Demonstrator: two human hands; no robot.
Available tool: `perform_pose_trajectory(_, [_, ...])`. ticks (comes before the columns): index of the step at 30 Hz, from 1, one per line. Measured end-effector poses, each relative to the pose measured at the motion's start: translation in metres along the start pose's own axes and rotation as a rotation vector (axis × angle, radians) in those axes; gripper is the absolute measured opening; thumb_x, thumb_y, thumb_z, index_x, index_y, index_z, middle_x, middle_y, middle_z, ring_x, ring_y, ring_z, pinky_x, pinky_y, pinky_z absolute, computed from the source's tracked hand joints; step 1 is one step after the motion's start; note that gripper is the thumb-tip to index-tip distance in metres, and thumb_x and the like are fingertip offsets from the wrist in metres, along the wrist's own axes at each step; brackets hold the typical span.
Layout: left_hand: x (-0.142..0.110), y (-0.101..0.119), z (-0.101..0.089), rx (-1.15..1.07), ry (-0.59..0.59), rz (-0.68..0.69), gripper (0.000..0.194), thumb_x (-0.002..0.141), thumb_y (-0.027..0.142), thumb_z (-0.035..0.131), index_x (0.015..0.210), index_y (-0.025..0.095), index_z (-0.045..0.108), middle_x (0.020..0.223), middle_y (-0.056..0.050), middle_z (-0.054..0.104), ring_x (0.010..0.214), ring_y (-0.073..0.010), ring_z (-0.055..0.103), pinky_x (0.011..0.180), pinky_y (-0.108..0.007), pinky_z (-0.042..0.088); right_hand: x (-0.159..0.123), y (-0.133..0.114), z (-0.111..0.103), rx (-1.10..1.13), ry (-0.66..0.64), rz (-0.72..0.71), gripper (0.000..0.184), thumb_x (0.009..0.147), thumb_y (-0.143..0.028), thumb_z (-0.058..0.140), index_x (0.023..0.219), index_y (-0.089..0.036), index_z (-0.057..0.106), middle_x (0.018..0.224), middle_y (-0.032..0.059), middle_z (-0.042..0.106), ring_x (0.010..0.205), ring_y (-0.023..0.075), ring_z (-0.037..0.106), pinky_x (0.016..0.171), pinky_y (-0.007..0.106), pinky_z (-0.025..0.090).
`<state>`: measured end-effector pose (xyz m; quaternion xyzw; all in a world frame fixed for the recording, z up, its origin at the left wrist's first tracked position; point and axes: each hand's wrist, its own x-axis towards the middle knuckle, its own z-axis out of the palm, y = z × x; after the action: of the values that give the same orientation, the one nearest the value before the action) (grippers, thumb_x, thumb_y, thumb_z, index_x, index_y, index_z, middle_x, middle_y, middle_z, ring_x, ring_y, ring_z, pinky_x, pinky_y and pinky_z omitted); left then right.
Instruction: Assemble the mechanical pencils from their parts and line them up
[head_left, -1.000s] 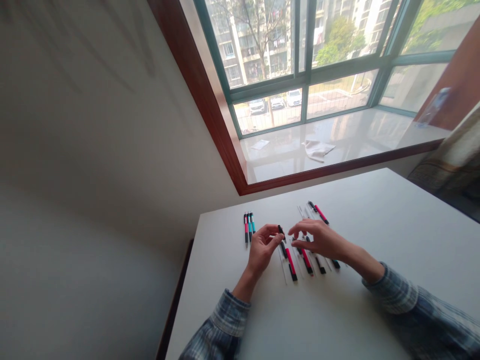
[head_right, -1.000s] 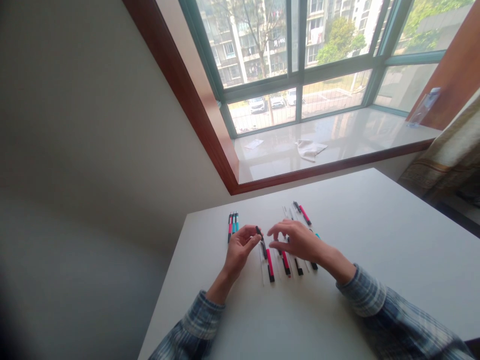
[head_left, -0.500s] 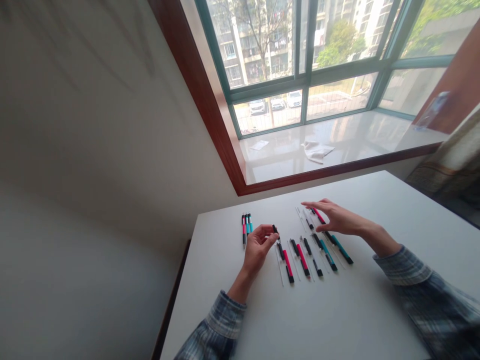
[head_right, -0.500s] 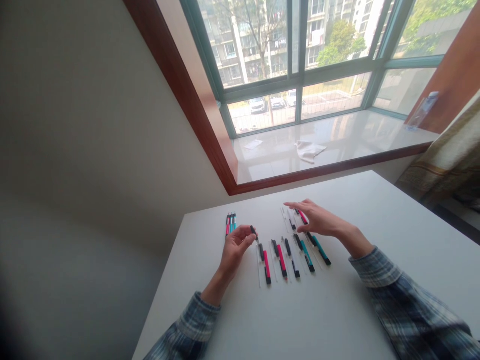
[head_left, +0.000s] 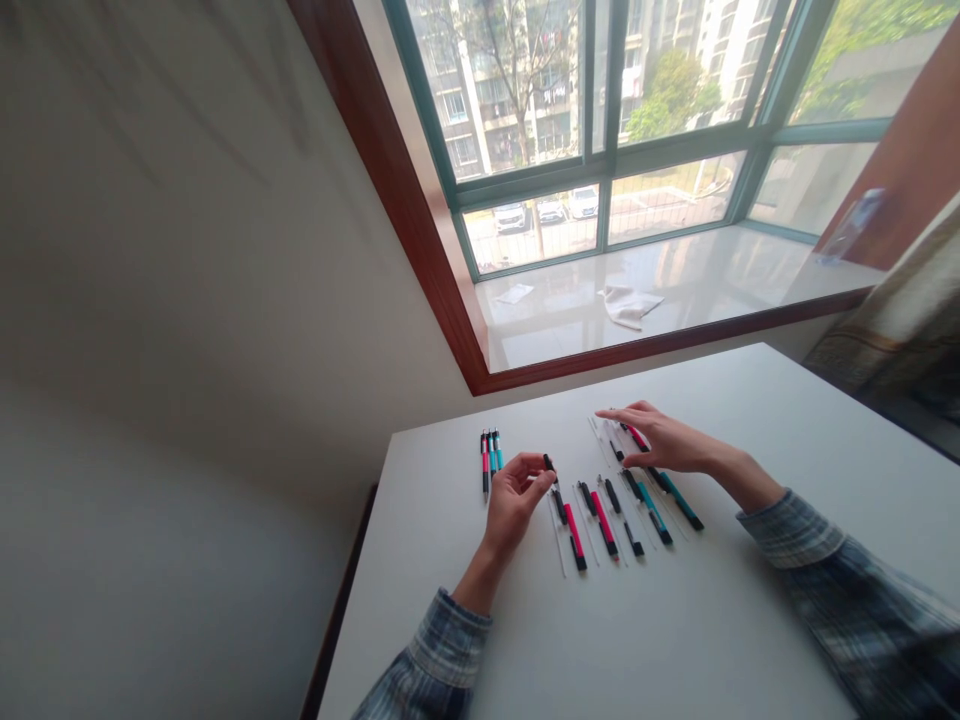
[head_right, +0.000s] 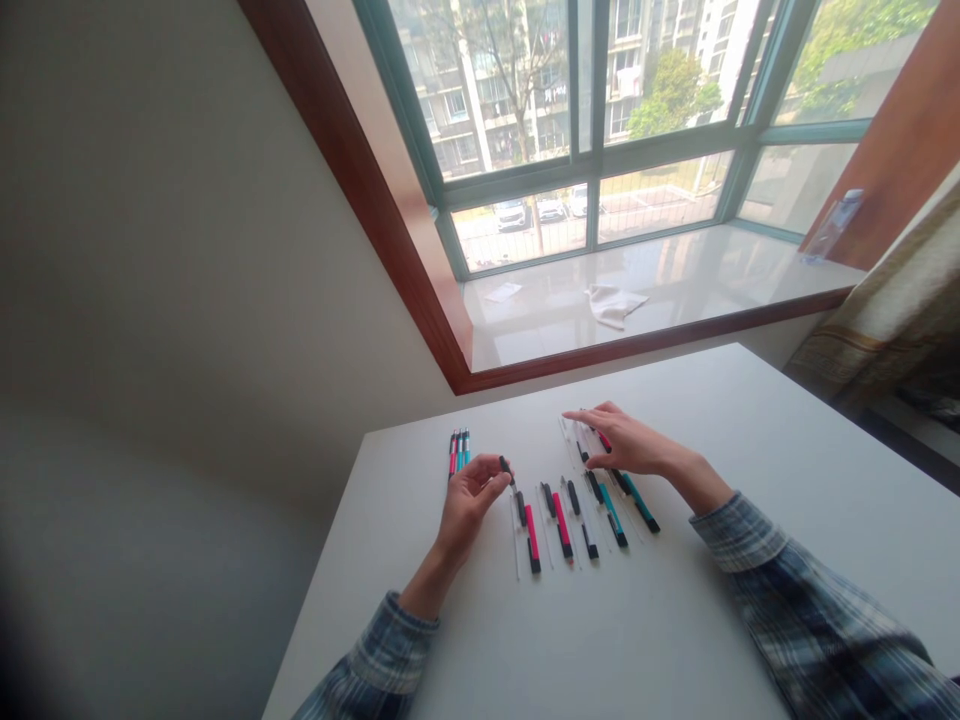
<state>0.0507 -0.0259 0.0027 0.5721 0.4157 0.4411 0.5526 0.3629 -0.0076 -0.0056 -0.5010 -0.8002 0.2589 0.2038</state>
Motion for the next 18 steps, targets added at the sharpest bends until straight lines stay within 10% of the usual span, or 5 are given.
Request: perform_pose_trajectory(18, [-0.0009,0.0,0.0002,-0.007,-0.003,-0.003,0.025,0.081,0.038,0.081,0.093,0.018,0.073,0.091,-0.005,0.073,0.083,-0.0169,0.067,0.078,-0.029,0.054,0.0021,0.0058,0.0022,-0.013,0.057,0.05,0.081,0.082,-0.042,0.079,0.156,-0.033,0.045,0.131,0.0116,0.06,0.121,0.0317,0.058,0.107,0.053,0.051])
